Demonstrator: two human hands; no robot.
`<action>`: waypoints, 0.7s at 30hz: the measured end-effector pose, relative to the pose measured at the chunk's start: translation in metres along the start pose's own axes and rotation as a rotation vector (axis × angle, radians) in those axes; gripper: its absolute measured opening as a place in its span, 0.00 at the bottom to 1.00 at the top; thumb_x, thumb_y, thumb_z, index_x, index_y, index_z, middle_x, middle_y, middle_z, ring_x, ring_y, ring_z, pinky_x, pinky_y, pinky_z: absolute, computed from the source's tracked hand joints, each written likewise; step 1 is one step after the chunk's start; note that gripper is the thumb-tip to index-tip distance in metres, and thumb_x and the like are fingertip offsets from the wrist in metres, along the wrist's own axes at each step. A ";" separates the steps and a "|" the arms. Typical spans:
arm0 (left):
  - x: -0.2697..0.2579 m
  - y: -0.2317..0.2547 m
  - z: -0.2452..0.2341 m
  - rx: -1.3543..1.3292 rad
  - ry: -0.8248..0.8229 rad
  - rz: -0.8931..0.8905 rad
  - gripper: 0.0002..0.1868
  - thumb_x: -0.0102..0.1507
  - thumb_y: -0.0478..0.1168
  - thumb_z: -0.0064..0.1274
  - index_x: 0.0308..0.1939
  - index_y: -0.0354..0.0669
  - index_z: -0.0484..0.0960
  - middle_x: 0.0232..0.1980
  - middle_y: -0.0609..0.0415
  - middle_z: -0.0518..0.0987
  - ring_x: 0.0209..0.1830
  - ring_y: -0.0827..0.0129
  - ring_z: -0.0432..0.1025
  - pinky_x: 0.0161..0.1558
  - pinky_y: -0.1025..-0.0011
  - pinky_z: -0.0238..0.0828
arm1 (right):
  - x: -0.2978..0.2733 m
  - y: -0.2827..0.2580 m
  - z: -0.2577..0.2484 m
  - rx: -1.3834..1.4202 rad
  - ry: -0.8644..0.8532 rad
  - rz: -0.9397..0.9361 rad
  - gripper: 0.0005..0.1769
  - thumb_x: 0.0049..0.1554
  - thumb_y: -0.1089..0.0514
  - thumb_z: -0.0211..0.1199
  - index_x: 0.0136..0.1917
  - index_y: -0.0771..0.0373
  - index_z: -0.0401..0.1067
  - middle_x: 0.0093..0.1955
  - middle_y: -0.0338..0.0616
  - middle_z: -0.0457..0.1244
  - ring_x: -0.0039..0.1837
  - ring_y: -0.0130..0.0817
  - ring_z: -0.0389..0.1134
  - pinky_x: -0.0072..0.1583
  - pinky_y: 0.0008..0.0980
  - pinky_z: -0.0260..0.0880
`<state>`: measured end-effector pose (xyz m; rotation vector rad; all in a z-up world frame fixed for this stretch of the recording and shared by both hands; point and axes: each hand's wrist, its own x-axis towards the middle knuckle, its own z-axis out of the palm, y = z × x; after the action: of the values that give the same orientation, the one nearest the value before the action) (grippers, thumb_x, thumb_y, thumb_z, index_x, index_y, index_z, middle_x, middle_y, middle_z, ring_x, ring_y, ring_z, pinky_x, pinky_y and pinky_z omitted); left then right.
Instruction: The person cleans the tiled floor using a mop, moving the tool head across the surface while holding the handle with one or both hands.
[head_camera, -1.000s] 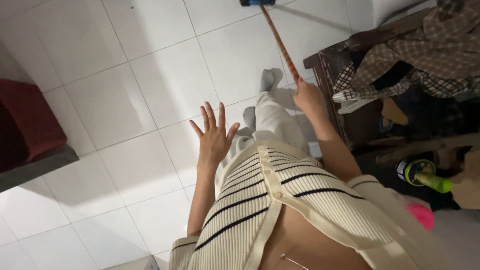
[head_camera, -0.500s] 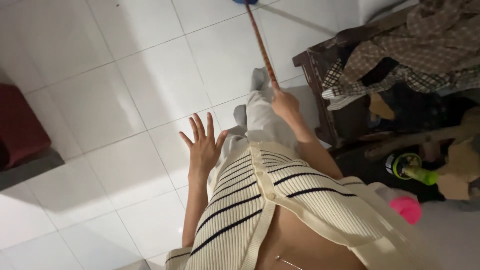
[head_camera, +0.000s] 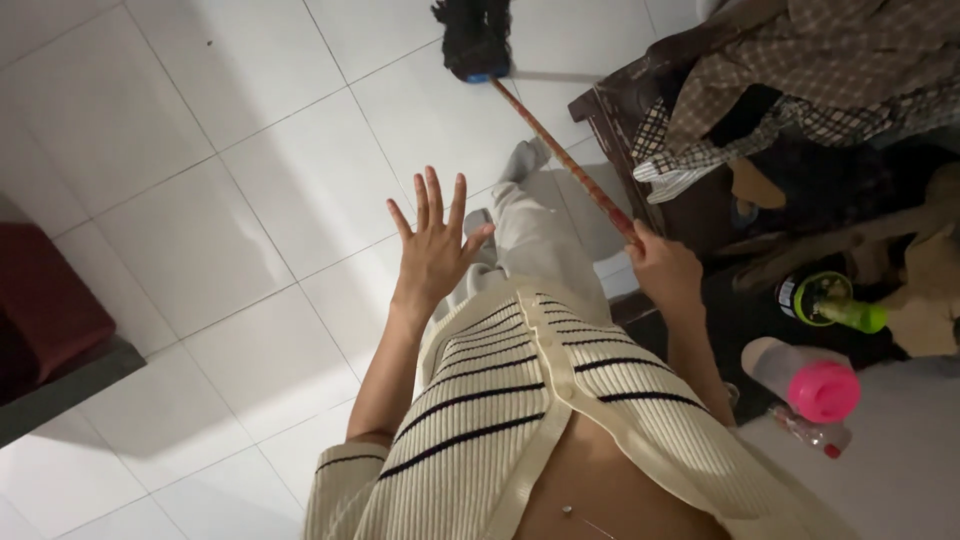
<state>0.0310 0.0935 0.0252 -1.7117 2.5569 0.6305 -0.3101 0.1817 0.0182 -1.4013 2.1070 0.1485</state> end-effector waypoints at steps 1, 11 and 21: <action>0.002 0.001 -0.001 0.001 0.012 0.007 0.46 0.70 0.69 0.32 0.81 0.41 0.50 0.82 0.27 0.42 0.83 0.37 0.36 0.69 0.22 0.32 | -0.004 0.002 0.006 0.078 0.083 -0.016 0.25 0.58 0.48 0.60 0.69 0.53 0.73 0.50 0.56 0.70 0.51 0.56 0.72 0.53 0.51 0.71; -0.026 -0.011 -0.001 -0.085 -0.104 -0.147 0.45 0.70 0.69 0.28 0.81 0.41 0.49 0.82 0.27 0.40 0.83 0.37 0.33 0.69 0.23 0.27 | -0.004 -0.010 0.044 0.021 0.177 -0.120 0.21 0.56 0.54 0.63 0.64 0.49 0.78 0.36 0.56 0.68 0.40 0.57 0.70 0.44 0.51 0.70; -0.050 -0.015 -0.007 -0.121 -0.108 -0.276 0.45 0.70 0.69 0.27 0.81 0.43 0.48 0.82 0.29 0.39 0.83 0.39 0.31 0.69 0.25 0.22 | 0.067 -0.057 0.053 -0.027 0.077 -0.147 0.22 0.61 0.55 0.58 0.68 0.50 0.73 0.40 0.60 0.68 0.45 0.62 0.70 0.48 0.55 0.70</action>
<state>0.0667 0.1309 0.0377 -1.9591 2.1973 0.8477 -0.2564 0.1249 -0.0477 -1.5946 2.0611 0.0657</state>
